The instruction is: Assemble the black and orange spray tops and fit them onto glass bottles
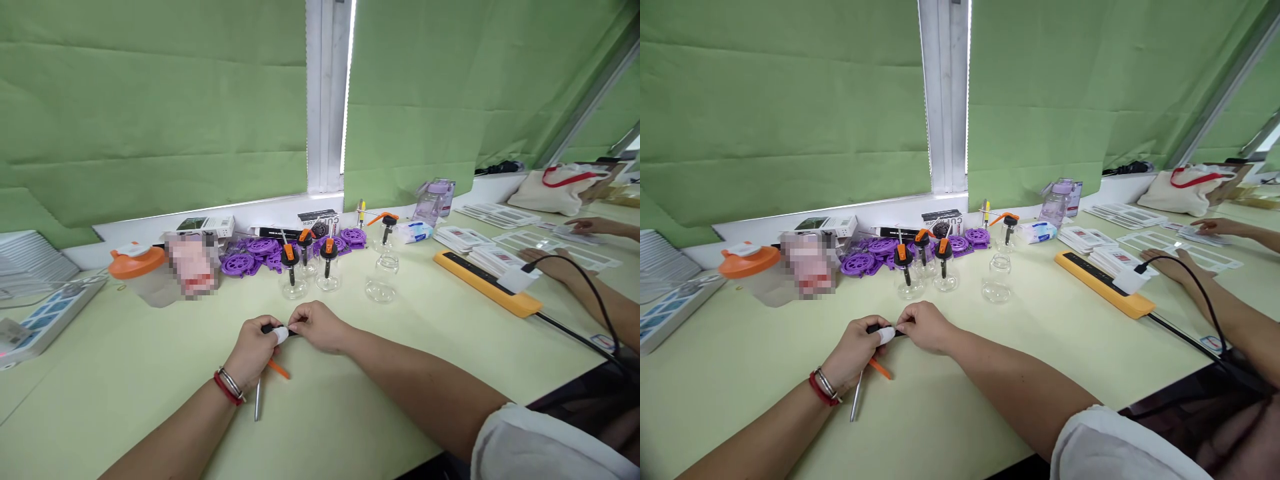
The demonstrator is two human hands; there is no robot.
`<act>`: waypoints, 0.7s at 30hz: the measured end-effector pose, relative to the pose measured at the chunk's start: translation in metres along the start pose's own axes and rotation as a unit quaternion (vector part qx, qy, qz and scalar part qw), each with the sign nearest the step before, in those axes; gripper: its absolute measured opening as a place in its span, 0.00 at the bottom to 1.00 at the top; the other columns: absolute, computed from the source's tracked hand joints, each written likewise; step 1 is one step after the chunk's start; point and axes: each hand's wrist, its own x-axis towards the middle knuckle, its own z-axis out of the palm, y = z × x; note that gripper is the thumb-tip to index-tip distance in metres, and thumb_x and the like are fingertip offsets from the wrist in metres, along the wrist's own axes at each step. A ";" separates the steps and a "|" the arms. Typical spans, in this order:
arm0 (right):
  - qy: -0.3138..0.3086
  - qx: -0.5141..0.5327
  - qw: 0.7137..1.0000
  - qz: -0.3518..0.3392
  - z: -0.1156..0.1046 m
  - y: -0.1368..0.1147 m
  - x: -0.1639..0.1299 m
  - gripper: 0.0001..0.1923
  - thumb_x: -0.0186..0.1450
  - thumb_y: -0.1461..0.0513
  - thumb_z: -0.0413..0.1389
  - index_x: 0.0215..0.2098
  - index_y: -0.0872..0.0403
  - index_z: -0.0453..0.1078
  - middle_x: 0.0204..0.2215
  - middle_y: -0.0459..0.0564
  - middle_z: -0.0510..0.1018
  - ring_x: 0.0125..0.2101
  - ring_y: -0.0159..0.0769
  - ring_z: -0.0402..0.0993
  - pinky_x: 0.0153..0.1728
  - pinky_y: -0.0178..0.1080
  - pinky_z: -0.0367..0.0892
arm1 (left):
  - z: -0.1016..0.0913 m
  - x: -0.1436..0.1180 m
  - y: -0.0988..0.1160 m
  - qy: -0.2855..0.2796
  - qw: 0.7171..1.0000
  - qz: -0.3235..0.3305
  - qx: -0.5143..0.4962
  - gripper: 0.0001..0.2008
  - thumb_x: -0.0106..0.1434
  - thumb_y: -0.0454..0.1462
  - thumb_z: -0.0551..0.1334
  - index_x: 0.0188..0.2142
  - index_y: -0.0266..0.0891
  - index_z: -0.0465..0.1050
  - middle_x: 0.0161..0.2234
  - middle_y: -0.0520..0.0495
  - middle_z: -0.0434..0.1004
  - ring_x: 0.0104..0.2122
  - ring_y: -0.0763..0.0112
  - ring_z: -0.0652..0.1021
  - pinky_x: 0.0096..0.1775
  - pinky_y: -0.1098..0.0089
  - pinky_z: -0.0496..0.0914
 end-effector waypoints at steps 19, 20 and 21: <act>0.052 -0.098 0.994 0.006 -0.011 -0.003 0.004 0.07 0.57 0.65 0.55 0.30 0.55 0.75 0.27 0.47 0.77 0.27 0.30 0.68 0.29 0.32 0.61 | -0.002 0.001 -0.002 -0.006 1.000 -0.004 0.000 0.03 0.45 0.33 0.61 0.24 0.36 0.70 0.14 0.57 0.63 0.15 0.79 0.64 0.18 0.77 0.57; 0.047 -0.137 0.989 0.001 -0.013 -0.002 0.004 0.07 0.57 0.66 0.55 0.30 0.54 0.76 0.28 0.47 0.78 0.29 0.31 0.69 0.31 0.32 0.61 | -0.002 0.001 -0.002 -0.008 1.000 -0.004 0.002 0.03 0.45 0.34 0.61 0.23 0.36 0.69 0.14 0.57 0.63 0.15 0.79 0.63 0.18 0.77 0.57; 0.037 -0.170 0.985 -0.004 -0.015 -0.002 0.005 0.07 0.56 0.66 0.55 0.30 0.54 0.76 0.29 0.48 0.78 0.30 0.32 0.70 0.32 0.32 0.61 | -0.003 0.001 -0.002 -0.010 1.000 -0.002 0.005 0.03 0.45 0.34 0.61 0.23 0.36 0.69 0.13 0.58 0.62 0.15 0.80 0.63 0.18 0.77 0.57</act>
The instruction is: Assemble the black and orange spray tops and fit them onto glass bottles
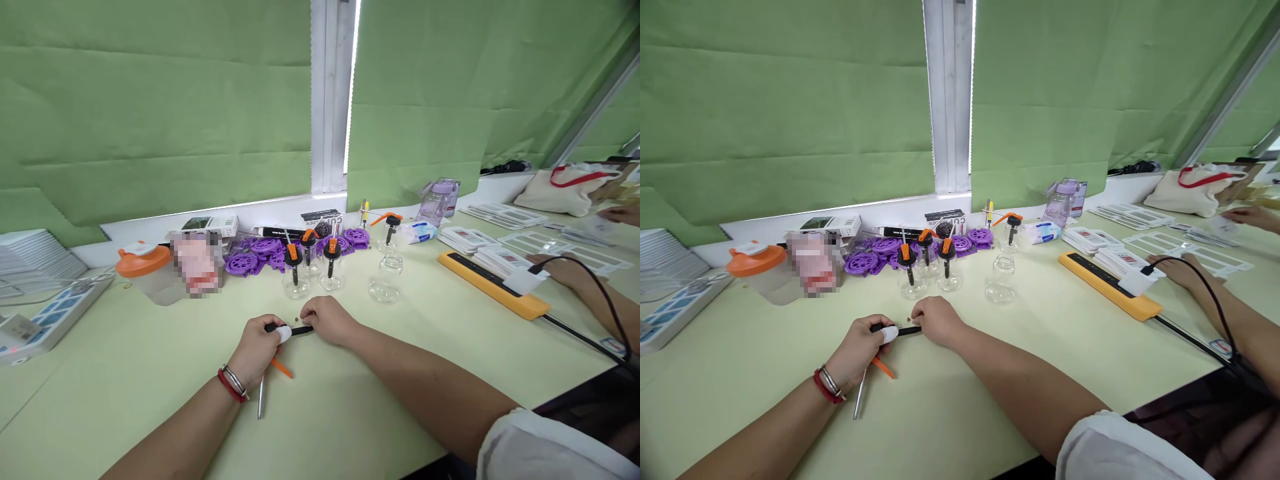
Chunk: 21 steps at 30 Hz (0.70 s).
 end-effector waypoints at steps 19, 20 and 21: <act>-0.086 0.027 0.994 -0.070 -0.016 -0.008 -0.013 0.11 0.59 0.60 0.56 0.39 0.53 0.75 0.30 0.46 0.78 0.30 0.32 0.70 0.29 0.32 0.59 | -0.001 -0.003 0.002 0.002 1.000 -0.011 -0.004 0.03 0.45 0.33 0.60 0.23 0.36 0.70 0.14 0.56 0.64 0.15 0.79 0.64 0.18 0.77 0.58; -0.096 -0.005 0.992 -0.084 -0.016 -0.011 -0.015 0.10 0.59 0.61 0.57 0.38 0.53 0.75 0.30 0.46 0.77 0.30 0.32 0.69 0.30 0.32 0.58 | -0.001 -0.003 0.002 0.002 1.000 -0.010 -0.004 0.04 0.44 0.33 0.60 0.23 0.36 0.70 0.14 0.56 0.64 0.15 0.78 0.65 0.18 0.77 0.59; -0.100 -0.041 0.989 -0.097 -0.015 -0.014 -0.016 0.08 0.59 0.62 0.56 0.36 0.53 0.76 0.30 0.47 0.77 0.31 0.32 0.69 0.30 0.32 0.57 | -0.002 -0.003 0.002 0.003 1.000 -0.009 -0.005 0.04 0.44 0.33 0.60 0.23 0.36 0.70 0.14 0.56 0.64 0.15 0.78 0.65 0.18 0.77 0.59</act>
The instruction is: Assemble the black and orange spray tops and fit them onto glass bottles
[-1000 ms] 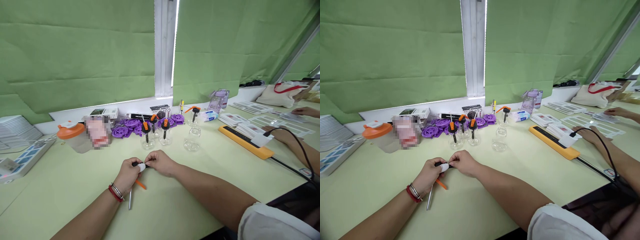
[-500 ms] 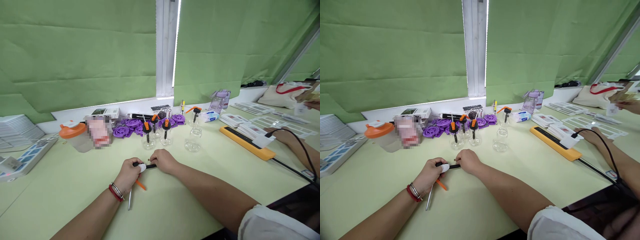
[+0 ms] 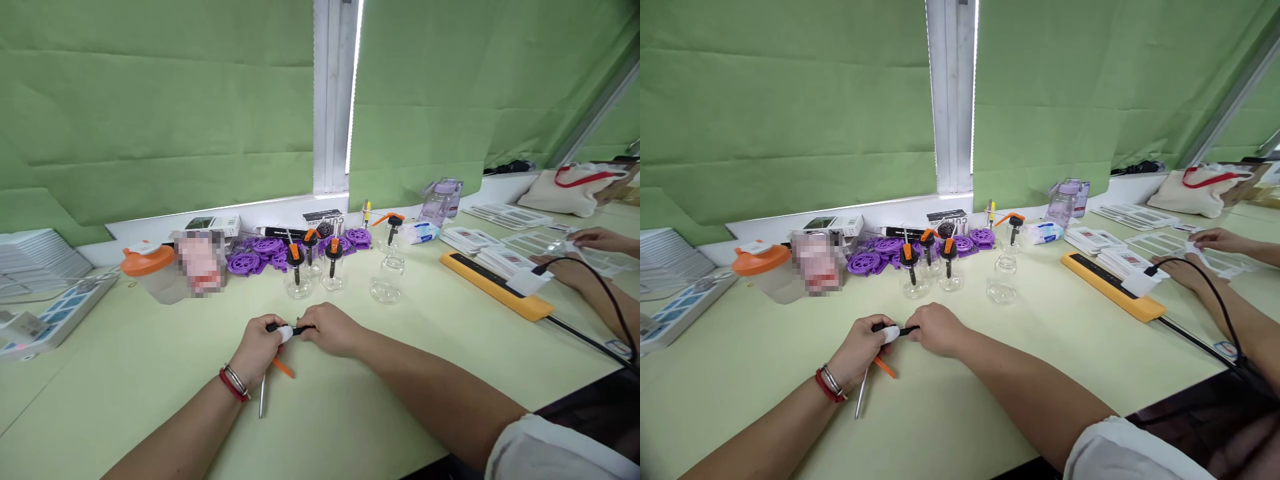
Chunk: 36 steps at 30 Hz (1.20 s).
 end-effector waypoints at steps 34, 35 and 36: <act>-0.005 -0.122 0.986 0.116 -0.049 0.033 -0.013 0.09 0.56 0.65 0.55 0.31 0.49 0.78 0.30 0.48 0.78 0.32 0.37 0.71 0.28 0.34 0.56 | -0.015 -0.002 0.010 0.101 0.808 0.263 0.517 0.15 0.55 0.43 0.58 0.39 0.39 0.74 0.43 0.41 0.73 0.46 0.54 0.68 0.48 0.56 0.55; -0.004 -0.119 0.986 0.117 -0.048 0.035 -0.013 0.10 0.56 0.65 0.55 0.32 0.50 0.78 0.31 0.48 0.78 0.32 0.37 0.71 0.28 0.34 0.56 | -0.008 -0.002 0.015 0.070 0.795 0.291 0.528 0.14 0.55 0.41 0.58 0.38 0.39 0.75 0.42 0.41 0.73 0.44 0.56 0.69 0.47 0.57 0.55; -0.004 -0.115 0.986 0.117 -0.048 0.036 -0.013 0.10 0.57 0.65 0.55 0.32 0.50 0.78 0.31 0.49 0.79 0.32 0.36 0.71 0.28 0.33 0.57 | 0.000 -0.001 0.020 0.031 0.785 0.308 0.537 0.12 0.55 0.39 0.58 0.37 0.40 0.75 0.40 0.42 0.74 0.43 0.57 0.69 0.46 0.58 0.56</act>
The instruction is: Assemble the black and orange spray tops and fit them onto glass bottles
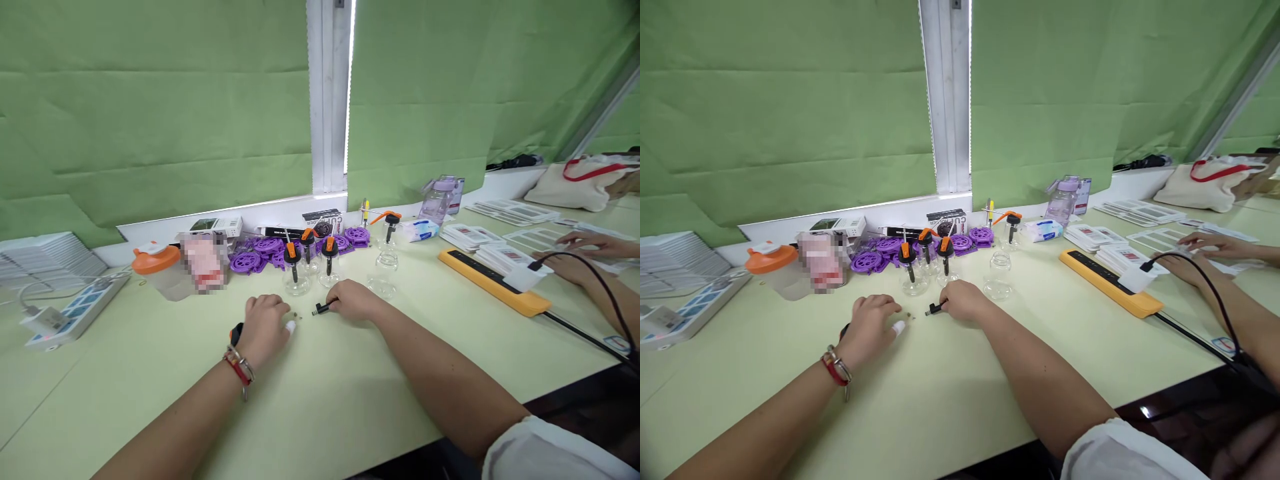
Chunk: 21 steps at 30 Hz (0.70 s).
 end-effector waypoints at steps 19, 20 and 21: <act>0.012 0.075 0.997 0.024 0.006 0.028 0.008 0.07 0.55 0.66 0.59 0.32 0.53 0.75 0.32 0.48 0.77 0.31 0.34 0.71 0.29 0.32 0.61 | 0.022 0.037 0.017 -0.039 0.998 0.040 0.029 0.12 0.53 0.29 0.54 0.24 0.38 0.76 0.29 0.42 0.76 0.35 0.60 0.71 0.40 0.59 0.55; 0.011 0.077 0.997 0.021 0.007 0.028 0.009 0.07 0.55 0.66 0.59 0.32 0.53 0.75 0.33 0.48 0.77 0.31 0.34 0.71 0.29 0.32 0.61 | 0.021 0.037 0.015 -0.039 0.998 0.038 0.029 0.12 0.52 0.29 0.54 0.24 0.38 0.75 0.29 0.42 0.76 0.35 0.61 0.72 0.40 0.59 0.55; 0.010 0.080 0.997 0.016 0.008 0.029 0.010 0.07 0.55 0.66 0.59 0.32 0.53 0.75 0.33 0.48 0.77 0.31 0.34 0.71 0.29 0.32 0.61 | 0.020 0.038 0.013 -0.038 0.998 0.038 0.030 0.11 0.52 0.29 0.54 0.25 0.38 0.75 0.29 0.42 0.76 0.35 0.61 0.72 0.40 0.60 0.55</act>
